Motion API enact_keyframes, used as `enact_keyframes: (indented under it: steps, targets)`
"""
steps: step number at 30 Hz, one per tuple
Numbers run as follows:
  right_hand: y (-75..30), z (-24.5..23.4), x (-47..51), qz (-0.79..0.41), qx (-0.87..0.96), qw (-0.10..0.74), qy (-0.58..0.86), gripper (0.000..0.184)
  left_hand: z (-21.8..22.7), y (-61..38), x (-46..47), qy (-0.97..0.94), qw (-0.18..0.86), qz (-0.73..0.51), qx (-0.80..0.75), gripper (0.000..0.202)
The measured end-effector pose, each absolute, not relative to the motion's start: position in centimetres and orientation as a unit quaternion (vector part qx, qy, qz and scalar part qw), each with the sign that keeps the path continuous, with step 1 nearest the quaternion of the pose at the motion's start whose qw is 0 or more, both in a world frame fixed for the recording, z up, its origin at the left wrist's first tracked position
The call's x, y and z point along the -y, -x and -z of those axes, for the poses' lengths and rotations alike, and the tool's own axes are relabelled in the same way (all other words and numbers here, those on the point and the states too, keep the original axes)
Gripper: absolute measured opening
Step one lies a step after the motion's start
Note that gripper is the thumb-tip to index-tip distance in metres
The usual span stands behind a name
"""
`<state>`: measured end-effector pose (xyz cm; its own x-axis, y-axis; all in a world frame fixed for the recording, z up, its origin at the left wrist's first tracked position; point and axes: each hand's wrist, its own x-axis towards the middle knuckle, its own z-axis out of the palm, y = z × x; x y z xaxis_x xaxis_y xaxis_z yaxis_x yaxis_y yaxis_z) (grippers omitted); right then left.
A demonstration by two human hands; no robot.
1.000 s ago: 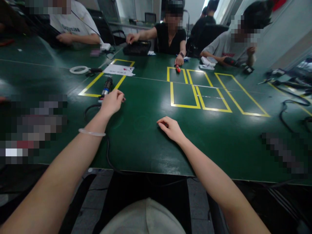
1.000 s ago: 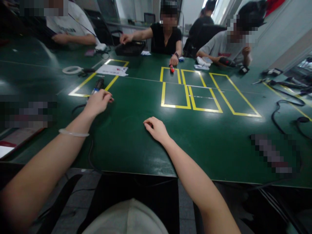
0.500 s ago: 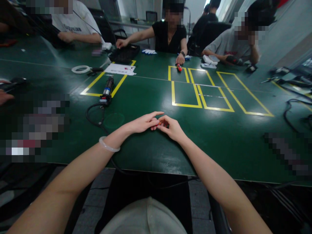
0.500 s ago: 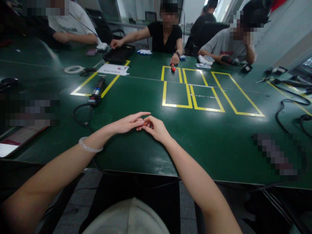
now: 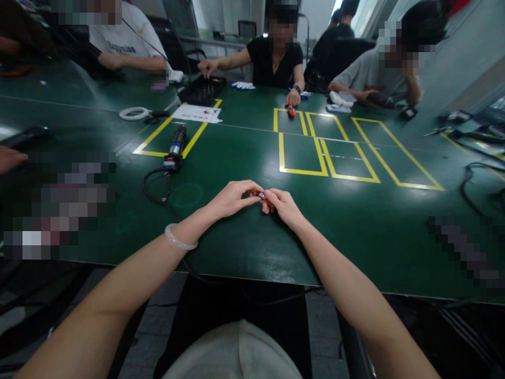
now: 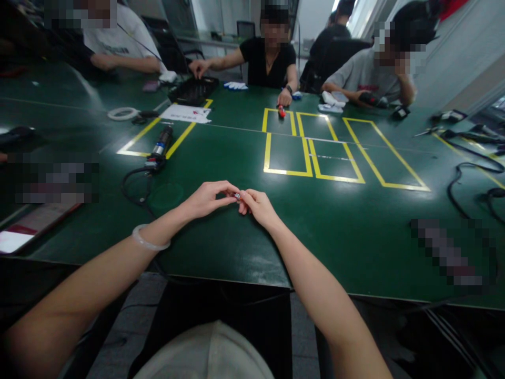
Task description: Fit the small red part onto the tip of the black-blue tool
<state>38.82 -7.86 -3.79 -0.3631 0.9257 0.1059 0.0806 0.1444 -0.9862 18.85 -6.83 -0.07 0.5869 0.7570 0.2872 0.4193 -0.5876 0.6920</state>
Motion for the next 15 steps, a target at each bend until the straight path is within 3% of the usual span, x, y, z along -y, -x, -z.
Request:
enact_keyframes:
  steps: [8, 15]
  targets:
    - [-38.84, 4.35, 7.66, -0.537, 0.611, 0.446, 0.373, 0.038, 0.5, -18.39, 6.5, -0.833, 0.267, -0.309, -0.373, 0.026]
    - [-38.84, 4.27, 8.08, -0.433, 0.68, 0.449, 0.384, 0.025, 0.26, -18.69, 6.94, -0.81, 0.306, -0.326, -0.38, 0.023]
